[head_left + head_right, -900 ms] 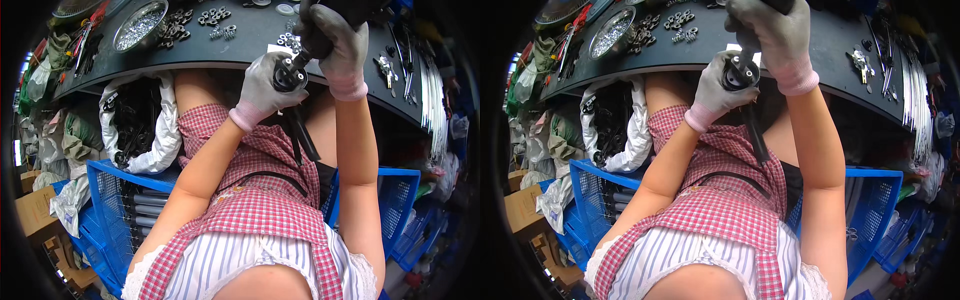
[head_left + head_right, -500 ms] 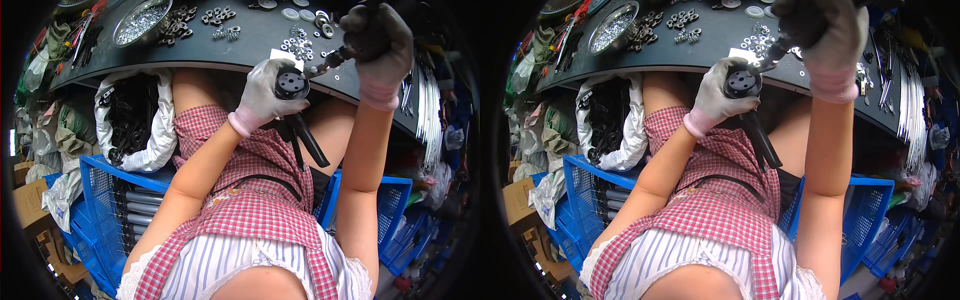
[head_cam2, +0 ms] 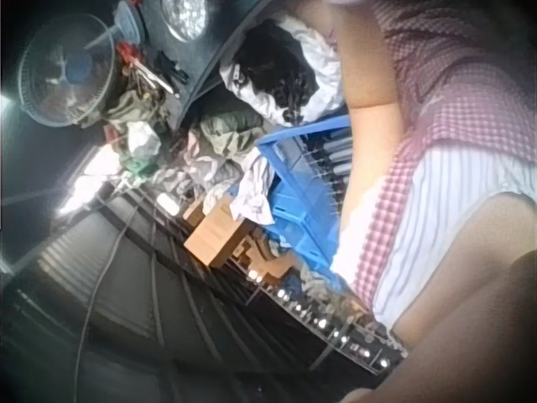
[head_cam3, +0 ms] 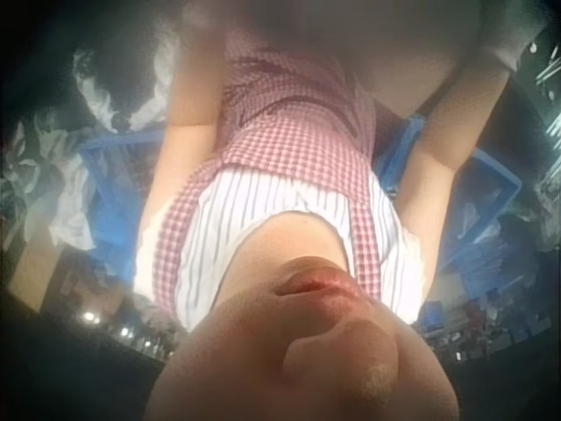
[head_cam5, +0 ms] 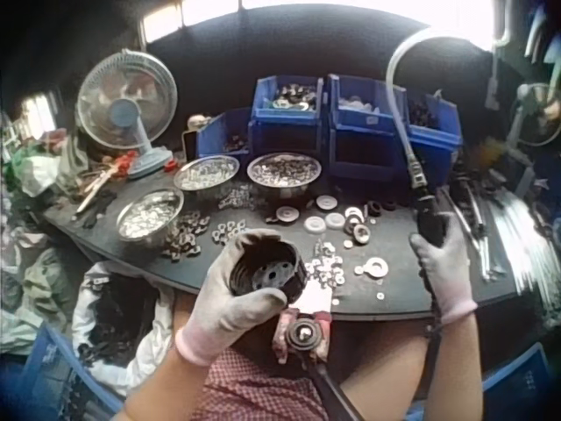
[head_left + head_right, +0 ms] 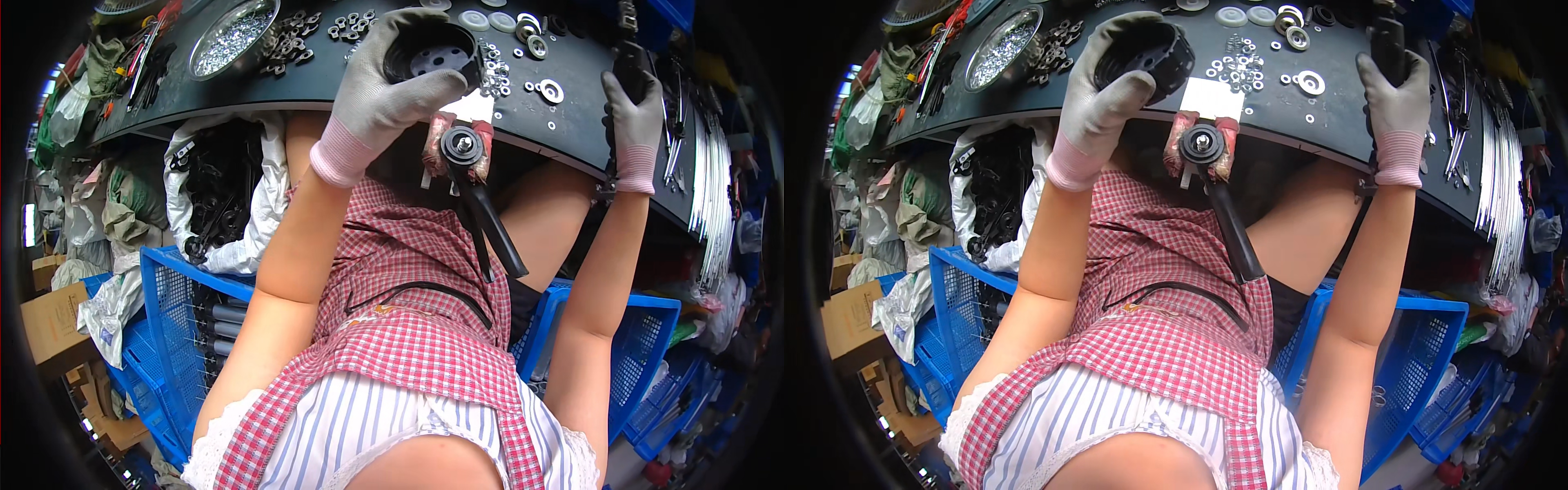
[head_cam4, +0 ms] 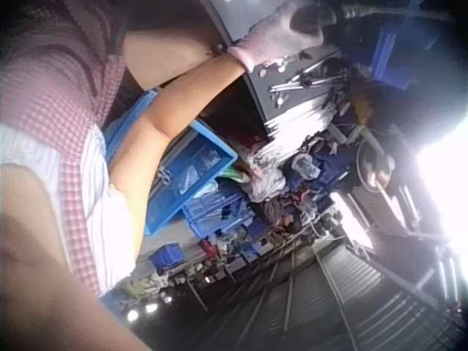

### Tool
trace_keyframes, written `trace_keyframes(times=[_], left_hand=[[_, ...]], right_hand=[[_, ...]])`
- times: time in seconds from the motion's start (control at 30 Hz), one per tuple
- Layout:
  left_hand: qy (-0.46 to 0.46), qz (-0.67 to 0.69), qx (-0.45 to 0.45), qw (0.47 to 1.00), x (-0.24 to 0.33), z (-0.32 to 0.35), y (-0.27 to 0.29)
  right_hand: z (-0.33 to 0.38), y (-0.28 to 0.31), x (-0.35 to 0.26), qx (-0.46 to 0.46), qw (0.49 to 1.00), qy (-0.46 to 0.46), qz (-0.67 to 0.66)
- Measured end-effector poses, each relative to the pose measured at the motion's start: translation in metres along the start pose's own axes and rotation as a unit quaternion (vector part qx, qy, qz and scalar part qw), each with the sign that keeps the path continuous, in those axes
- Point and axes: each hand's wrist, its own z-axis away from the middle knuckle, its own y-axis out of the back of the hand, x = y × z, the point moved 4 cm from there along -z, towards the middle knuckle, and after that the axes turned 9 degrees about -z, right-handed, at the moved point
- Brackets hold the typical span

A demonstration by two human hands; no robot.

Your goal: Assembling complex mechanical components using a pneumatic screwdriver and manual assembly techniques.

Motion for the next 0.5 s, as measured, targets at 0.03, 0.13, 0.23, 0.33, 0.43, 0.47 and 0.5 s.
trace_keyframes(times=[0.03,0.13,0.23,0.33,0.43,0.47,0.5], left_hand=[[-0.02,0.012,-0.018,1.0,0.002,0.0,0.001],[-0.043,-0.093,-0.016,0.995,-0.003,0.001,0.008],[-0.033,-0.201,0.006,0.979,-0.005,0.005,0.005],[-0.022,-0.186,0.009,0.982,-0.009,0.007,-0.001],[-0.016,-0.255,0.011,0.967,-0.009,0.009,-0.003],[-0.037,-0.278,0.016,0.96,-0.008,0.01,-0.003],[-0.057,-0.302,0.02,0.952,-0.007,0.01,-0.004]], right_hand=[[-0.001,-0.001,0.008,0.003,0.997,-0.001,0.083],[-0.004,-0.007,0.025,-0.001,0.974,-0.019,0.227],[-0.006,-0.015,0.034,-0.019,0.943,-0.05,0.329],[-0.008,-0.022,0.043,-0.038,0.925,-0.061,0.373],[-0.005,-0.026,0.043,-0.04,0.914,-0.055,0.399],[-0.005,-0.027,0.041,-0.042,0.911,-0.057,0.407],[-0.004,-0.027,0.039,-0.045,0.907,-0.059,0.414]])
